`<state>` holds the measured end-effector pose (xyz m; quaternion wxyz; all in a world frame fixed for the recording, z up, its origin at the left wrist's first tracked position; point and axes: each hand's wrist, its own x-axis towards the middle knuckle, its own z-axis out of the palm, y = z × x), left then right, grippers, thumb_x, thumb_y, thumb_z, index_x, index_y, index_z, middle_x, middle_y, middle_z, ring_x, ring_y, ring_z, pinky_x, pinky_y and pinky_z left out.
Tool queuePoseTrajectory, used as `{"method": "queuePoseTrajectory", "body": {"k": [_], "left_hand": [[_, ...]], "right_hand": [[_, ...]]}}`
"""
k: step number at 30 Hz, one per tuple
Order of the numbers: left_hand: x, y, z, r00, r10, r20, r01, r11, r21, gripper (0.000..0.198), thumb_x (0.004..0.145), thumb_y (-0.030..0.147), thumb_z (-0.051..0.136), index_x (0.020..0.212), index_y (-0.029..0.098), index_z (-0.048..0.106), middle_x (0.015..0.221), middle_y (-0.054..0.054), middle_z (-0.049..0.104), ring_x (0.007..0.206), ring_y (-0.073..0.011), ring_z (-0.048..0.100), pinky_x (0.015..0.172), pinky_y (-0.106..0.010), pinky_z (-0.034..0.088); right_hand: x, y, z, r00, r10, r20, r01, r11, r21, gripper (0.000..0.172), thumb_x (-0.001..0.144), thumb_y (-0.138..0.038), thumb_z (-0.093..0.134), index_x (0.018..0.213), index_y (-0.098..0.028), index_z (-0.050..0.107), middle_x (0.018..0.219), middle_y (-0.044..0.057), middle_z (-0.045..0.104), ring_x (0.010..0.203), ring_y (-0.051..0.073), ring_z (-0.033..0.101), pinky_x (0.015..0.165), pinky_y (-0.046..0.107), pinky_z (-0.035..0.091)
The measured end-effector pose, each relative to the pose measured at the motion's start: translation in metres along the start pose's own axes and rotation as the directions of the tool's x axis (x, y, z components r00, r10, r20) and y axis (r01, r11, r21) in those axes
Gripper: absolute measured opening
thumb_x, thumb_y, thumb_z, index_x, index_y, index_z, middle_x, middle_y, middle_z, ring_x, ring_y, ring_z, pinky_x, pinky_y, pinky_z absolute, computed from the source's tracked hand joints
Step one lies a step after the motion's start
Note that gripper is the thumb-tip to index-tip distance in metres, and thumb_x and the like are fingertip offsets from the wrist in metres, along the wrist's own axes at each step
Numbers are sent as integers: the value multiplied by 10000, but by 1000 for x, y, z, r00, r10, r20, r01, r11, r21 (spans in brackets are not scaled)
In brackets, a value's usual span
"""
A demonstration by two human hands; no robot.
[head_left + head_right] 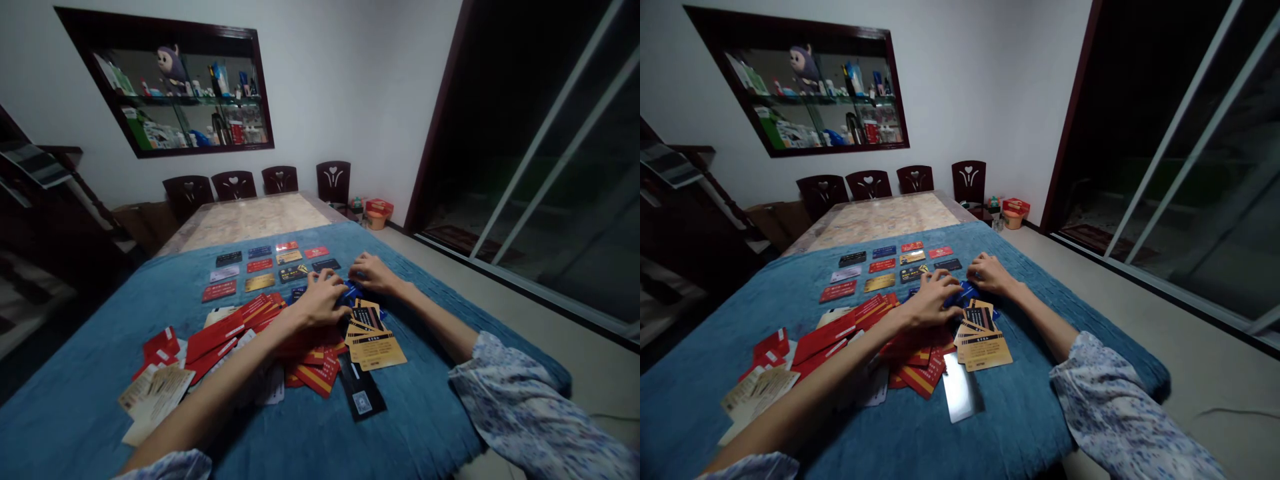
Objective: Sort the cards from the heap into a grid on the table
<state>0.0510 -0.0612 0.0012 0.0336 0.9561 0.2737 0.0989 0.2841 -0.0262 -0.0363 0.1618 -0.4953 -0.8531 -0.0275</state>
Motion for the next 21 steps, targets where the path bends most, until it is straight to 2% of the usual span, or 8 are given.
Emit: {"method": "queuePoseTrajectory", "body": {"k": [5, 13, 17, 21], "left_hand": [[1, 19, 4, 984, 166, 59, -165, 986, -29, 530, 811, 584, 654, 1212, 238, 643, 1280, -125, 593, 1269, -349, 405, 1037, -571, 284], [-3, 27, 19, 913, 392, 109, -383, 919, -90, 743, 746, 647, 675, 1367, 266, 529, 1444, -129, 494, 1310, -367, 376, 1072, -586, 238], [-2, 30, 20, 895, 422, 142, -421, 906, -36, 657, 751, 556, 674, 1326, 258, 560, 1405, -126, 518, 1290, -375, 394, 1052, -597, 272], [3, 34, 13, 912, 376, 165, -385, 922, 26, 541, 752, 463, 657, 1248, 251, 603, 1316, -112, 587, 1242, -356, 434, 1050, -582, 297]], "right_hand": [[-6, 3, 7, 999, 38, -20, -37, 999, 22, 223, 918, -263, 539, 953, -184, 745, 899, 92, 672, 964, 230, 494, 801, 322, 340], [-10, 9, 12, 996, 54, -75, -49, 997, 63, 219, 922, -254, 545, 935, -179, 750, 916, 86, 695, 941, 217, 513, 832, 319, 361], [-10, 10, 14, 995, 55, -82, -50, 997, 61, 230, 928, -260, 538, 944, -175, 751, 919, 87, 697, 943, 218, 515, 827, 322, 363], [-11, 13, 15, 995, 52, -89, -46, 997, 65, 234, 927, -259, 534, 947, -178, 753, 921, 91, 699, 937, 218, 520, 818, 326, 366]]}}
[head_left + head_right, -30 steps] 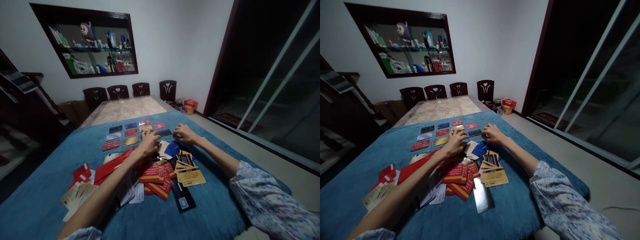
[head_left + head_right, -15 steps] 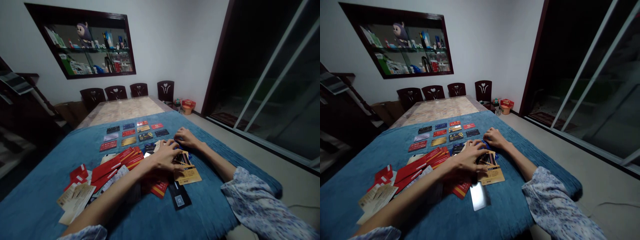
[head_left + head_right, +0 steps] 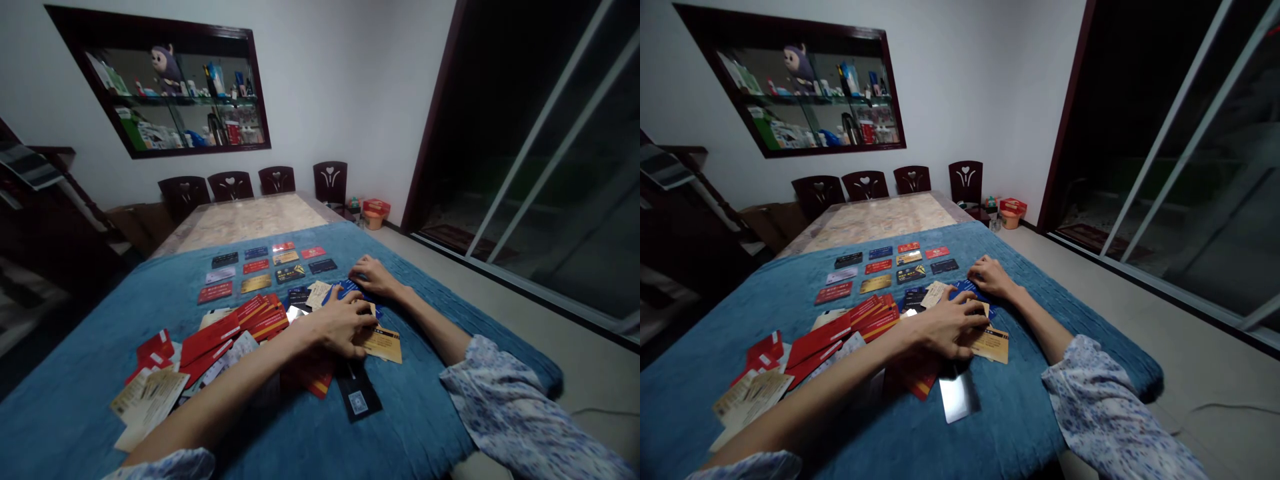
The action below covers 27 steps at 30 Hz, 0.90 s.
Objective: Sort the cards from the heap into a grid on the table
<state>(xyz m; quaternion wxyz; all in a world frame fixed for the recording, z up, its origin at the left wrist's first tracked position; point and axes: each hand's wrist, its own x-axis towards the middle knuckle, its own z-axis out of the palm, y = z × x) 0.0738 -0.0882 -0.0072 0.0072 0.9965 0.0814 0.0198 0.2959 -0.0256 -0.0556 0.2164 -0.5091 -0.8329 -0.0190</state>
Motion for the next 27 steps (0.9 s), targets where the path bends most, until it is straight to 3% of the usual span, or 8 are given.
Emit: {"method": "queuePoseTrajectory", "body": {"k": [6, 14, 21, 27], "left_hand": [[9, -12, -1, 992, -121, -30, 123, 989, 85, 429, 780, 402, 614, 1162, 207, 629, 1235, -140, 625, 1235, -347, 452, 1067, -580, 276], [12, -29, 6, 939, -338, -65, 343, 935, 90, 386, 857, 471, 562, 1113, 195, 650, 1238, -150, 623, 1206, -351, 469, 1022, -608, 305], [14, -20, 7, 887, -443, -131, 454, 889, 63, 433, 888, 554, 550, 1047, 170, 674, 1198, -169, 623, 1217, -355, 463, 1014, -594, 325], [15, -19, 11, 870, -465, -164, 478, 877, 47, 424, 879, 548, 559, 1052, 175, 666, 1212, -171, 608, 1225, -364, 442, 999, -594, 321]], "right_hand": [[-4, 6, -2, 999, 20, -27, -20, 1000, 20, 236, 919, -282, 540, 949, -174, 749, 944, 95, 704, 935, 221, 523, 845, 343, 376], [-15, 2, -20, 1000, 31, -1, -31, 993, 116, 263, 914, -356, 549, 964, -188, 745, 940, 86, 709, 926, 230, 551, 889, 379, 395], [-23, -1, -38, 979, 36, 199, -80, 973, 218, 415, 796, -488, 678, 1098, -209, 737, 1070, 81, 707, 1022, 265, 565, 956, 407, 402], [-26, 7, -45, 955, 80, 286, -144, 967, 212, 449, 710, -347, 709, 1137, -212, 737, 1105, 89, 695, 1033, 284, 581, 984, 447, 405]]}}
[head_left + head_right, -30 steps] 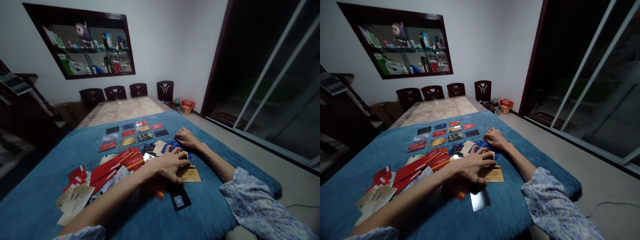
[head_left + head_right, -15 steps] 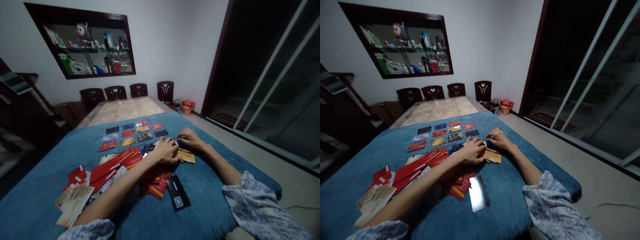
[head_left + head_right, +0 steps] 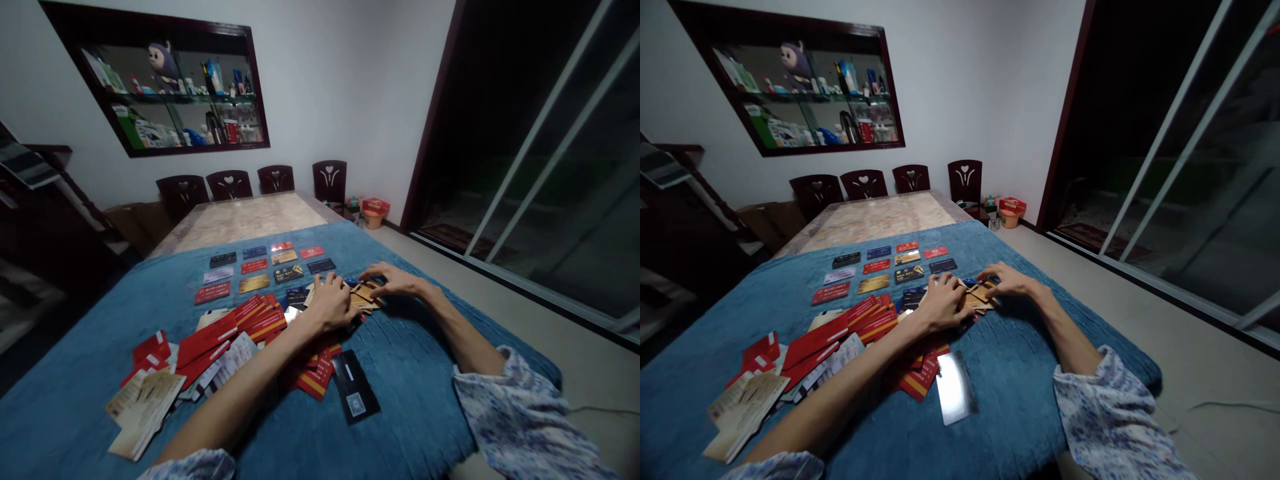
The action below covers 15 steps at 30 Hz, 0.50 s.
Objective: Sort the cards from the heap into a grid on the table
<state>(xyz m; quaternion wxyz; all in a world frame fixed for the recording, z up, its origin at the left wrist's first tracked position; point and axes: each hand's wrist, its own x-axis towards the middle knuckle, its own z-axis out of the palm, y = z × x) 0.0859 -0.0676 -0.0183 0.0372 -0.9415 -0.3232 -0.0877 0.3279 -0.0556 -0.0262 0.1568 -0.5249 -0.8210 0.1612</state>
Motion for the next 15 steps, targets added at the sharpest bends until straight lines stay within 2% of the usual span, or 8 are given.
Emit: {"method": "queuePoseTrajectory", "body": {"k": [3, 6, 10, 15], "left_hand": [[0, -1, 0, 1000, 1, 2, -1, 1000, -5, 457, 872, 558, 568, 1071, 157, 660, 1208, -177, 605, 1231, -369, 435, 1001, -589, 319], [-1, -1, -3, 1000, -10, 11, 10, 1000, -13, 477, 883, 574, 552, 1087, 156, 653, 1202, -181, 612, 1232, -366, 433, 1006, -592, 310], [1, 2, -9, 1000, -24, 11, 25, 999, -23, 452, 902, 543, 531, 1106, 158, 650, 1212, -184, 613, 1243, -365, 420, 1008, -594, 302], [16, 6, -15, 999, 33, 36, -31, 999, -42, 279, 892, 345, 536, 1071, 187, 682, 1216, -150, 625, 1262, -356, 411, 1004, -578, 325]], "right_hand": [[-2, 8, -2, 1000, 15, -7, -15, 1000, -15, 541, 653, -195, 650, 1190, -197, 716, 1178, 102, 675, 1093, 298, 573, 1020, 446, 391], [-2, 17, -2, 1000, 0, 31, 1, 1000, -30, 649, 593, -115, 593, 1227, -204, 699, 1246, 108, 651, 1141, 303, 562, 1051, 450, 370], [0, 23, 3, 996, -37, 86, 41, 998, -41, 667, 590, -111, 568, 1241, -188, 691, 1284, 121, 627, 1185, 308, 548, 1080, 469, 337], [-1, 24, 5, 997, -24, 78, 26, 999, -33, 615, 664, -154, 586, 1269, -216, 679, 1280, 108, 621, 1196, 303, 539, 1107, 478, 287]]}}
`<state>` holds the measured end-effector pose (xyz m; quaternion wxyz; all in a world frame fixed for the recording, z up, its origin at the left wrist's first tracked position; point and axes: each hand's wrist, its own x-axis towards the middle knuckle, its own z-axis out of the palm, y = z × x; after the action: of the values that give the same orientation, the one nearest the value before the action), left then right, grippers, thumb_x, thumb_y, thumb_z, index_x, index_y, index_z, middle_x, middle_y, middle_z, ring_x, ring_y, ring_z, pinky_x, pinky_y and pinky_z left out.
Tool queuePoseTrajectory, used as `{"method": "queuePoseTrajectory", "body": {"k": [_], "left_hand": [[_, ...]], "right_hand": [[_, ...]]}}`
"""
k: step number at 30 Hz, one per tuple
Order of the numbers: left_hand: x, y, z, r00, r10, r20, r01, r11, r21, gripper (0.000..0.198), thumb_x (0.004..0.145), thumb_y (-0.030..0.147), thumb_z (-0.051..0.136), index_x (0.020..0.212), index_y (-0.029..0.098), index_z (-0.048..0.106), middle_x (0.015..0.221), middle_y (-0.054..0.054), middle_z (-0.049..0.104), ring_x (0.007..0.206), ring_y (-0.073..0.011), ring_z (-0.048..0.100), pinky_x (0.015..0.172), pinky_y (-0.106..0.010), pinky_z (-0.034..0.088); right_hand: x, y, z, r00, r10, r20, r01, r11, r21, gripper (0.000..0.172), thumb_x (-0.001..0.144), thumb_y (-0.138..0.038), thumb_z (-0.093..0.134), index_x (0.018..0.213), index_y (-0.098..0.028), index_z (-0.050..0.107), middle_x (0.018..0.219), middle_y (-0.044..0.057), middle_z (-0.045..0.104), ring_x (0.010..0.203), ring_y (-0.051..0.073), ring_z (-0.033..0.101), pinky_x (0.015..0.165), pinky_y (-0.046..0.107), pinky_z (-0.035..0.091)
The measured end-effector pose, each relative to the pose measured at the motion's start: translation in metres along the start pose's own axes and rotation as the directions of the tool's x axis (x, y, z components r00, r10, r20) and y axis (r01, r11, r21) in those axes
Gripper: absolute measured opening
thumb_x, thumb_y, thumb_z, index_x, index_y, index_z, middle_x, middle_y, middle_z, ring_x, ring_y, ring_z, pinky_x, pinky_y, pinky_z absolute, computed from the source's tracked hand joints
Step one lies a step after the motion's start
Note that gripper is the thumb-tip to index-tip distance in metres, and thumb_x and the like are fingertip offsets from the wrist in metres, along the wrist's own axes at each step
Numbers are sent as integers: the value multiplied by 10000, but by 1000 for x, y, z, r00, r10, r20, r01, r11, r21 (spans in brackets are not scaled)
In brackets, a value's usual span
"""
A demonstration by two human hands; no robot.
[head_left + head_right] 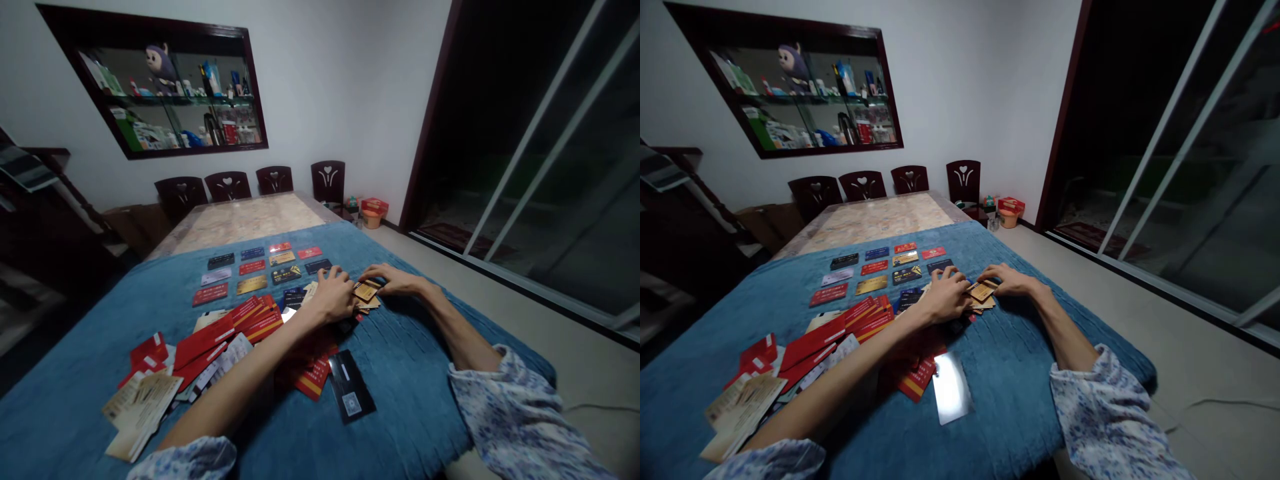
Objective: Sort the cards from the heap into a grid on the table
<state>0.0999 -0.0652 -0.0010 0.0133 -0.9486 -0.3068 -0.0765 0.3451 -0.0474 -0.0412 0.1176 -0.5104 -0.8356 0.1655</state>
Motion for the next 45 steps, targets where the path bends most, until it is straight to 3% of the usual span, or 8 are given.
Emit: {"method": "queuePoseTrajectory", "body": {"k": [6, 11, 16, 23, 28, 36, 45], "left_hand": [[11, 3, 5, 998, 37, 58, -32, 996, -81, 216, 877, 302, 537, 936, 180, 706, 1146, -128, 675, 1264, -351, 407, 982, -569, 342], [7, -3, 11, 1000, -3, -7, 2, 994, -112, 188, 881, 261, 547, 913, 169, 708, 1117, -119, 684, 1250, -323, 428, 984, -533, 335], [10, -17, 13, 996, -27, -84, 12, 986, -167, 186, 870, 171, 549, 888, 185, 733, 1024, -103, 713, 1190, -299, 466, 960, -500, 336], [16, -32, 18, 957, -231, -174, 153, 915, -374, 216, 817, 111, 590, 888, 201, 773, 930, -77, 725, 1070, -259, 568, 971, -460, 404], [19, -38, 23, 932, -298, -207, 180, 876, -448, 246, 790, 88, 597, 891, 213, 784, 928, -61, 733, 1011, -232, 626, 951, -390, 470], [23, -44, 30, 922, -324, -214, 207, 876, -436, 228, 768, 95, 589, 850, 180, 784, 883, -60, 750, 938, -210, 671, 885, -309, 495], [23, -45, 32, 904, -360, -231, 227, 861, -455, 223, 750, 96, 593, 826, 182, 784, 863, -55, 753, 948, -213, 670, 898, -311, 487]], "right_hand": [[-2, -4, -6, 999, -32, -10, 32, 998, 55, 470, 764, -317, 655, 1220, -220, 715, 1228, 101, 663, 1154, 302, 562, 1073, 455, 317], [-1, -10, -8, 997, -54, -57, 59, 994, 87, 386, 767, -429, 696, 1075, -210, 774, 1096, 80, 729, 1057, 292, 608, 1044, 442, 340], [-2, -14, -6, 988, -40, -151, 53, 995, 82, 287, 770, -372, 677, 987, -218, 784, 1010, 58, 752, 993, 272, 615, 992, 440, 395], [2, -8, 4, 933, -34, -358, 78, 991, 108, 203, 780, -241, 615, 890, -240, 784, 926, 47, 753, 923, 247, 655, 905, 404, 485], [6, -8, 10, 895, -7, -446, 64, 992, 112, 192, 783, -238, 618, 880, -226, 782, 895, 55, 751, 868, 238, 662, 828, 379, 515], [8, -8, 14, 903, 36, -428, 30, 989, 147, 202, 744, -234, 620, 862, -206, 782, 863, 38, 749, 813, 226, 660, 776, 335, 501], [13, -4, 21, 918, 50, -393, 12, 988, 155, 204, 720, -303, 607, 788, -182, 757, 803, 34, 724, 769, 212, 631, 746, 310, 472]]}}
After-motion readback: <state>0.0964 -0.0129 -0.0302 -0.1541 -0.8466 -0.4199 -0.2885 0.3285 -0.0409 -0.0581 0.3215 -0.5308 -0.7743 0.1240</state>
